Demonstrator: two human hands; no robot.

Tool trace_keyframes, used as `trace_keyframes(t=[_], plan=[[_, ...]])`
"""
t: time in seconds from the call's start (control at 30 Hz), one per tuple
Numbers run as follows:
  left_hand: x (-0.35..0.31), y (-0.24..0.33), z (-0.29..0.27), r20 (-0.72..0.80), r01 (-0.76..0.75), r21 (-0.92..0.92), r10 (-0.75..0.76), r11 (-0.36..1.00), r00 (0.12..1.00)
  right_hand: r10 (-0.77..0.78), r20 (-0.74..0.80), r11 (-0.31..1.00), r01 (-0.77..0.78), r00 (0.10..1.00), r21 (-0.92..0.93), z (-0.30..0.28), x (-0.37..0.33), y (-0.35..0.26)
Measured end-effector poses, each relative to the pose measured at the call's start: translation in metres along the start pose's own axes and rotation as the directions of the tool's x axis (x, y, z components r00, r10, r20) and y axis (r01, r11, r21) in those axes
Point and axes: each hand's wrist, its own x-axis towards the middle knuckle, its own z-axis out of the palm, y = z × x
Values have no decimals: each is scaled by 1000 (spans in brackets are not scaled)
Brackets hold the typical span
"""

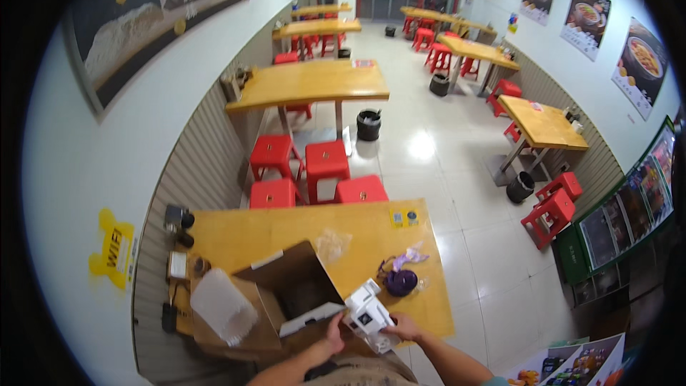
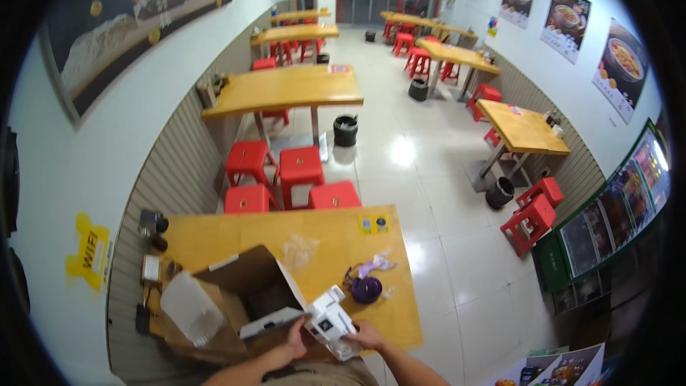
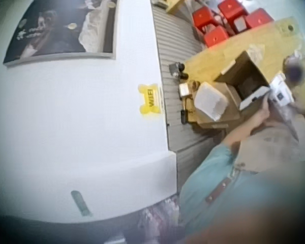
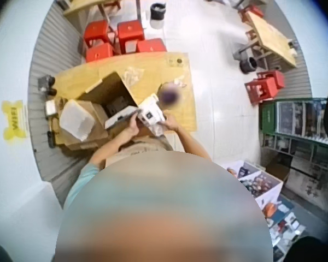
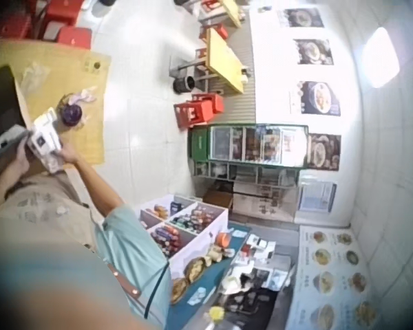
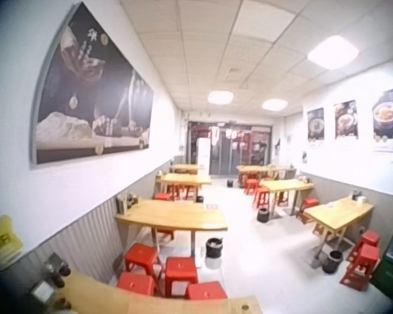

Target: The person unpacks a white security camera from a cardboard box, removes protective foam, and assembles the device by attaching a mounting bracket and inserting a SIM card. They then connect the power cable and plug it into a wall outlet.

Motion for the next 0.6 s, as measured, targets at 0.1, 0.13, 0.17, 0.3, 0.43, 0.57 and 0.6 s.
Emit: trace_keyframes(t=[0.1, 0.13, 0.17, 0.3, 0.43, 0.57, 0.6], plan=[[-56, 11, 43, 175, 186, -104, -166, 977, 970, -56, 108, 975, 30, 993, 222, -14, -24, 13], [-77, 6, 47, 238, 160, -99, -133, 982, 962, -74, 217, 945, -1, 973, 328, -20, -31, 5], [-85, 7, 53, 318, 106, -93, -72, 990, 945, -140, 211, 904, 38, 967, 426, -33, -47, -30], [-132, 33, 119, 475, 81, -199, 24, 977, 880, -290, 228, 814, 115, 929, 569, -63, -64, -74], [-143, 56, 141, 472, -163, -106, 194, 981, 860, -314, 195, 676, 74, 929, 733, -70, -70, -99], [-184, 66, 165, 362, -219, -125, 250, 968, 898, -320, 214, 830, 164, 923, 533, -82, -96, -153], [-197, 70, 178, 344, -217, -105, 240, 970, 908, -305, 208, 858, 174, 929, 484, -85, -103, -162]])
